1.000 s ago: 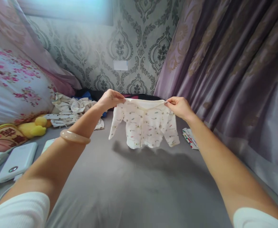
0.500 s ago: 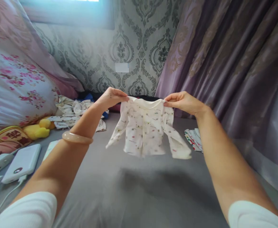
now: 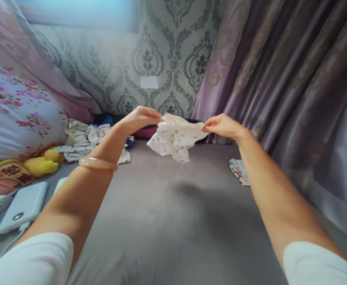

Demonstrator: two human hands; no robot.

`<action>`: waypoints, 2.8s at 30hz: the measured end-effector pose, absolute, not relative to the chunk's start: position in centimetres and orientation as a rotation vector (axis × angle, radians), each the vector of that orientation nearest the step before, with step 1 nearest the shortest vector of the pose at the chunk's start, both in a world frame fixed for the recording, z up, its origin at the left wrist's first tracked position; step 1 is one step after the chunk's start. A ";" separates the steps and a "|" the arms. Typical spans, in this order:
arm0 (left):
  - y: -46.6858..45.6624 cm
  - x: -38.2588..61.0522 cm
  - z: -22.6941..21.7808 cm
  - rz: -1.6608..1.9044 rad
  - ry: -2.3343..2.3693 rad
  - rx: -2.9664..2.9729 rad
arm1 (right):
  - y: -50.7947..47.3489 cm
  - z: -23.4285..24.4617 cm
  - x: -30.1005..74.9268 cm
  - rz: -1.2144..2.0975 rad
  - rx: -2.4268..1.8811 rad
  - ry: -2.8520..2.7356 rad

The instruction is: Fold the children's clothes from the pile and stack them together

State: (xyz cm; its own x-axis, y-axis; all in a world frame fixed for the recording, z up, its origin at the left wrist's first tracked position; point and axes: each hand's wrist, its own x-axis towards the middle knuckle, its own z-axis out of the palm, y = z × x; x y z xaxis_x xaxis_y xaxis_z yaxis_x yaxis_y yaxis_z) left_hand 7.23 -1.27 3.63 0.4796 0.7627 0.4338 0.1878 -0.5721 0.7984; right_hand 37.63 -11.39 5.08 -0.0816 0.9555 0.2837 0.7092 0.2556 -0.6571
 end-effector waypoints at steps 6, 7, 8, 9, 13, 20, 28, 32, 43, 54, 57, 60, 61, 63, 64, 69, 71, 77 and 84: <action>-0.7 7.5 2.9 0.982 0.782 2.029 | -11.2 4.6 37.8 0.496 -1.552 -1.845; -0.9 7.4 2.9 0.981 0.780 1.981 | -11.2 4.4 37.9 0.516 -1.548 -1.836; -1.1 7.3 2.8 0.987 0.780 1.928 | -11.2 4.3 38.1 0.532 -1.533 -1.822; -1.3 7.2 2.8 1.008 0.783 1.873 | -11.2 4.2 38.2 0.536 -1.515 -1.800; -1.6 7.0 2.6 1.109 0.818 1.711 | -10.6 3.7 39.0 0.488 -1.453 -1.677; -1.3 7.1 2.2 1.142 0.903 1.659 | -9.5 3.2 38.9 0.410 -1.500 -1.661; -1.7 5.5 2.8 1.046 0.774 1.800 | -11.8 4.5 38.9 0.424 -1.488 -1.791; -2.1 6.2 2.9 1.074 0.830 1.844 | -12.1 4.6 38.7 0.383 -1.540 -1.799; -2.7 6.8 3.0 1.235 0.904 1.796 | -12.5 4.9 37.8 -0.049 -1.530 -1.640; -5.3 6.4 2.8 1.307 0.923 1.827 | -13.2 3.5 38.7 0.062 -1.421 -1.556; -6.9 6.9 2.6 1.400 0.967 1.900 | -14.1 2.9 37.8 -0.086 -1.477 -1.531; -9.2 7.5 2.2 1.566 1.093 2.104 | -16.1 2.4 35.9 -0.388 -1.630 -1.476; -10.0 7.5 1.9 1.622 1.141 2.190 | -16.9 2.2 35.2 -0.483 -1.681 -1.463; -11.3 7.1 1.3 1.694 1.231 2.344 | -18.5 1.8 34.1 -0.618 -1.753 -1.476; -11.9 6.7 1.0 1.703 1.269 2.401 | -19.3 1.6 33.8 -0.658 -1.777 -1.497; -13.8 3.2 1.0 1.670 1.228 2.505 | -22.7 1.5 34.2 -0.652 -1.745 -1.632; -14.5 1.8 2.0 1.679 1.127 2.534 | -23.7 2.1 34.7 -0.584 -1.662 -1.669; -13.4 0.2 4.6 1.408 1.026 2.438 | -23.3 3.6 35.5 -0.230 -1.530 -1.706; -5.2 3.2 -3.1 0.778 0.903 2.358 | -16.3 -3.7 37.6 0.101 -1.766 -1.931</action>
State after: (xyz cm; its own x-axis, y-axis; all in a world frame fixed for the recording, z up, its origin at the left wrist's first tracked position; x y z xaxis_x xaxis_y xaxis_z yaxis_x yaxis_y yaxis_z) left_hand 3.16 -5.24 -3.06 0.6180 0.7135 0.3300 0.4315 -0.6588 0.6163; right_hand 37.58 -16.34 -3.66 -0.0178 0.9475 0.3194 0.9088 0.1485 -0.3898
